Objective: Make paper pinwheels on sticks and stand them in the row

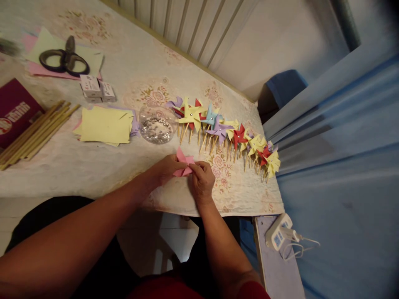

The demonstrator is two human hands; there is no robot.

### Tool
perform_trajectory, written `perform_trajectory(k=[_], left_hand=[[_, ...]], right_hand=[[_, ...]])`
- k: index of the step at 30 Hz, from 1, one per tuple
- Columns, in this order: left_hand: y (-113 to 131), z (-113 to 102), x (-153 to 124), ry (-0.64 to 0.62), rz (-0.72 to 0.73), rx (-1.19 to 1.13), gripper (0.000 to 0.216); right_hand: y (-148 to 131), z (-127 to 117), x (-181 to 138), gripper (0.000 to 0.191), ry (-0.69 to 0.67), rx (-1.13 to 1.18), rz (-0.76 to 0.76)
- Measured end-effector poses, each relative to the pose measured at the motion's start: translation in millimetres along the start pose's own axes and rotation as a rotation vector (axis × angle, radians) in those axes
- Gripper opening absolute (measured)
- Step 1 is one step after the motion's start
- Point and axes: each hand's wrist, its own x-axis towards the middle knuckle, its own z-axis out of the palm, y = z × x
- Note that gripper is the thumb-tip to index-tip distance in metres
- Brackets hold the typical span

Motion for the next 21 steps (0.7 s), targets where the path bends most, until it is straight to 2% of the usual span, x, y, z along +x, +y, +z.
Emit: perform_trajectory(k=[8, 14, 21], left_hand=[[4.6, 1.4, -3.6, 0.002, -0.049, -0.049, 0.013], [6.6, 3.0, -3.0, -0.012, -0.049, -0.084, 0.018], [7.8, 4.0, -4.2, -0.006, -0.056, -0.073, 0.017]], right_hand=[[0.2, -3.3, 0.2, 0.029, -0.043, -0.017, 0.010], [-0.5, -3.4, -0.3, 0.030, 0.027, -0.109, -0.088], [-2.6, -3.7, -1.2, 0.031, 0.005, -0.193, -0.122]])
